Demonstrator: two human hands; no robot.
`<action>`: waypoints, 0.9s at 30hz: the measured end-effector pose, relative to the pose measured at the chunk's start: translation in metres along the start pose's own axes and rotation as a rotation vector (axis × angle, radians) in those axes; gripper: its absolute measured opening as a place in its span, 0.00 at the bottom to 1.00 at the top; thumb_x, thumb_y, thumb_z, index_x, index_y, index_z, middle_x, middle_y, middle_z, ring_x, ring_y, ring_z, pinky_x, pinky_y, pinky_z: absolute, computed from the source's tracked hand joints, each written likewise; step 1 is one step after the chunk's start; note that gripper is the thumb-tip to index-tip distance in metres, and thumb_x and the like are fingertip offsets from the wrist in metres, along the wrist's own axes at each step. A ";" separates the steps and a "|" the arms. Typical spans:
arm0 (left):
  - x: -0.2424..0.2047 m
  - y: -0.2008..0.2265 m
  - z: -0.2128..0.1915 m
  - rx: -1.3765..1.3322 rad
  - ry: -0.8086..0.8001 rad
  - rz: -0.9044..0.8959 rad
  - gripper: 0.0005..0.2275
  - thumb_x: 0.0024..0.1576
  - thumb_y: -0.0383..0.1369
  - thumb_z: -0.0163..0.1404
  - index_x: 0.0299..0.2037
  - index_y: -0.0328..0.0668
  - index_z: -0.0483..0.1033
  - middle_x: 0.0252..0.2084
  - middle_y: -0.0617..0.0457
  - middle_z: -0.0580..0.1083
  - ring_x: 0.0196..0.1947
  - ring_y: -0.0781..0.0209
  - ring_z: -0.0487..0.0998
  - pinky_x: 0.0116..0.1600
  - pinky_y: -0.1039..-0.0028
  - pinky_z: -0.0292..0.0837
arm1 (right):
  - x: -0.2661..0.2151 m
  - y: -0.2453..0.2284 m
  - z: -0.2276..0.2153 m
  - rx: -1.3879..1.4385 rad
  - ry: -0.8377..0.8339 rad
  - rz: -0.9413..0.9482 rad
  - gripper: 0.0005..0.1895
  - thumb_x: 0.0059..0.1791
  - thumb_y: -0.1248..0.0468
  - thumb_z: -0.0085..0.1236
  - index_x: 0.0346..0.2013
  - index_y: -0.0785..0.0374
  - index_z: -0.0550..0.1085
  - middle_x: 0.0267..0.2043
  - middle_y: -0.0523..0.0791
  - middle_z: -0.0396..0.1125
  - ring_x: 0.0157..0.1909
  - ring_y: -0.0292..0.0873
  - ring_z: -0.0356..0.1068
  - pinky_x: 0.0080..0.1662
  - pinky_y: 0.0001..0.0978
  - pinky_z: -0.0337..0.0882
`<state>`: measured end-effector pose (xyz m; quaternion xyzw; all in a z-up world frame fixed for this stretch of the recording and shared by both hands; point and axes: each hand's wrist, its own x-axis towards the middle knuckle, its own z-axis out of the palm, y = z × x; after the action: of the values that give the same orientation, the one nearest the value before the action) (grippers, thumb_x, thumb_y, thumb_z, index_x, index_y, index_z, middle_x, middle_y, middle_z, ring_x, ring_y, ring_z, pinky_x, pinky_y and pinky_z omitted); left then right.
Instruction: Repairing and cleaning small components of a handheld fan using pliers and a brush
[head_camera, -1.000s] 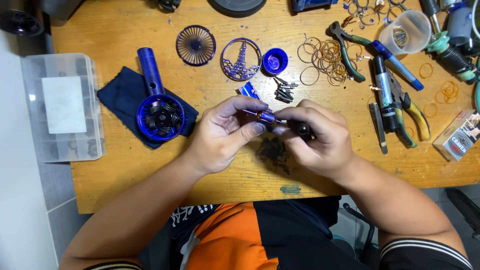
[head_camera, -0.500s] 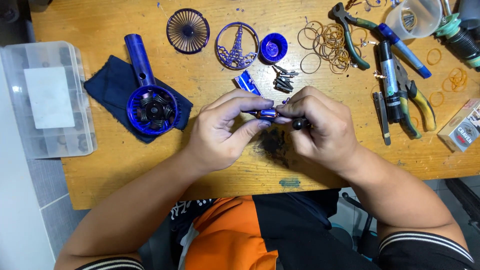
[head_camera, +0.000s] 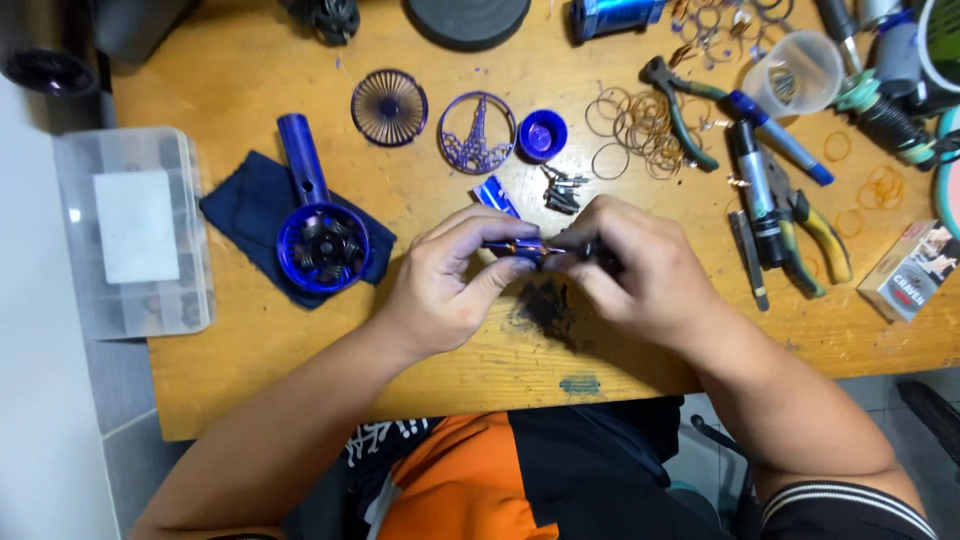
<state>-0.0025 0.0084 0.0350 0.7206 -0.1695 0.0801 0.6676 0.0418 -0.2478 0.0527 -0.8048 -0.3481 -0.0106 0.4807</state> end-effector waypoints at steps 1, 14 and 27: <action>0.000 -0.002 -0.001 -0.001 -0.004 0.007 0.10 0.68 0.30 0.64 0.56 0.35 0.87 0.49 0.43 0.85 0.51 0.43 0.90 0.57 0.57 0.84 | 0.004 -0.002 -0.012 -0.006 0.006 -0.002 0.06 0.52 0.72 0.67 0.43 0.69 0.81 0.36 0.58 0.76 0.35 0.67 0.79 0.39 0.57 0.77; -0.010 0.013 -0.002 -0.337 -0.023 -0.394 0.15 0.72 0.27 0.56 0.67 0.32 0.79 0.40 0.40 0.85 0.32 0.67 0.82 0.35 0.81 0.74 | -0.018 -0.020 -0.053 -0.657 -0.287 0.394 0.21 0.63 0.56 0.62 0.65 0.69 0.80 0.47 0.56 0.67 0.44 0.63 0.69 0.44 0.61 0.70; -0.014 0.015 0.001 -0.161 -0.034 -0.475 0.11 0.71 0.30 0.55 0.58 0.31 0.82 0.36 0.45 0.82 0.31 0.60 0.86 0.38 0.76 0.85 | -0.100 0.000 -0.138 -0.662 -0.106 1.073 0.21 0.61 0.63 0.56 0.68 0.68 0.74 0.74 0.65 0.60 0.80 0.70 0.55 0.72 0.74 0.62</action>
<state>-0.0204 0.0080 0.0439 0.6859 -0.0126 -0.1049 0.7200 0.0100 -0.4112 0.0917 -0.9728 0.1024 0.1649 0.1266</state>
